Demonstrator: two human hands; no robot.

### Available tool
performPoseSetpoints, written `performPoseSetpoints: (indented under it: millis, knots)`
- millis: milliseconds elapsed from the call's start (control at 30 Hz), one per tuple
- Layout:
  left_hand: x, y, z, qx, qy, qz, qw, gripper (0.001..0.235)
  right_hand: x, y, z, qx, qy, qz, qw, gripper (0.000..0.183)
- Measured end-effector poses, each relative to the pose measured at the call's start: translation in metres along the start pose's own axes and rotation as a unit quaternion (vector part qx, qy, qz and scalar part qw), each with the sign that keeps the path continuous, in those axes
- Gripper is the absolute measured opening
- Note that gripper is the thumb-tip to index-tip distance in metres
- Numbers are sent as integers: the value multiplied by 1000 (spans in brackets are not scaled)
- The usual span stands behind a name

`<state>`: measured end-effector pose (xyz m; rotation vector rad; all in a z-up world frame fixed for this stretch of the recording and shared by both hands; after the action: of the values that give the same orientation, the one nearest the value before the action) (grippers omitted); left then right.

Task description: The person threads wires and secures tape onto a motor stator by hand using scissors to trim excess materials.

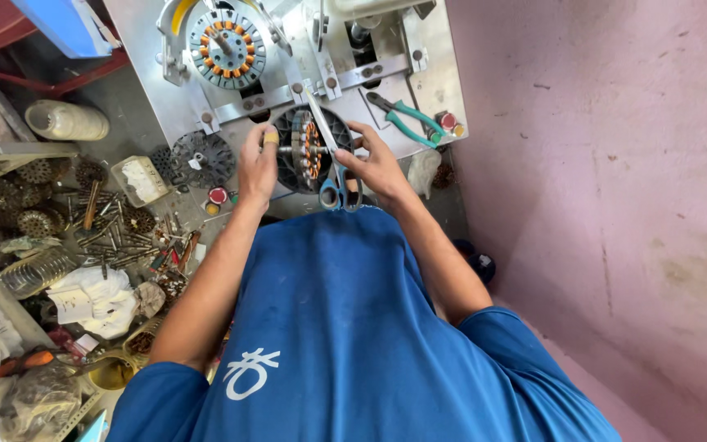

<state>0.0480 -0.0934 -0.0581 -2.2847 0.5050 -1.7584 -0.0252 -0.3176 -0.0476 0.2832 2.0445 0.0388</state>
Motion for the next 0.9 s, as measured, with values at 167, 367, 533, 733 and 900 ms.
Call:
performPoseSetpoints:
  millis: [167,367,533,733,900]
  knots:
    - [9,27,-20,-18,-21,-2,1000,33,-14,-31,9,1,-15,-116,993,57]
    - [14,48,-24,-24,12,14,1000,24,-11,-72,19,3,-1,-124,992,37]
    - [24,43,-17,-40,21,31,998,20,28,-95,66,99,4,-195,976,26]
    - [38,39,-19,-76,-42,-7,996,26,66,-81,103,177,-162,-516,823,22]
    - [43,43,-14,-81,-70,-23,994,29,84,-101,116,148,-90,-562,809,21]
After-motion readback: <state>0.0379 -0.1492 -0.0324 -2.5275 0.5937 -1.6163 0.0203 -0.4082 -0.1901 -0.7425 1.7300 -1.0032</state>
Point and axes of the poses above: each hand's wrist, its own z-axis towards the middle knuckle, its own y-axis out of the palm, x = y × z, the point moved 3 cm from there along z, towards the middle knuckle, and after that the axes turned 3 degrees about x, right-handed, at the moved point
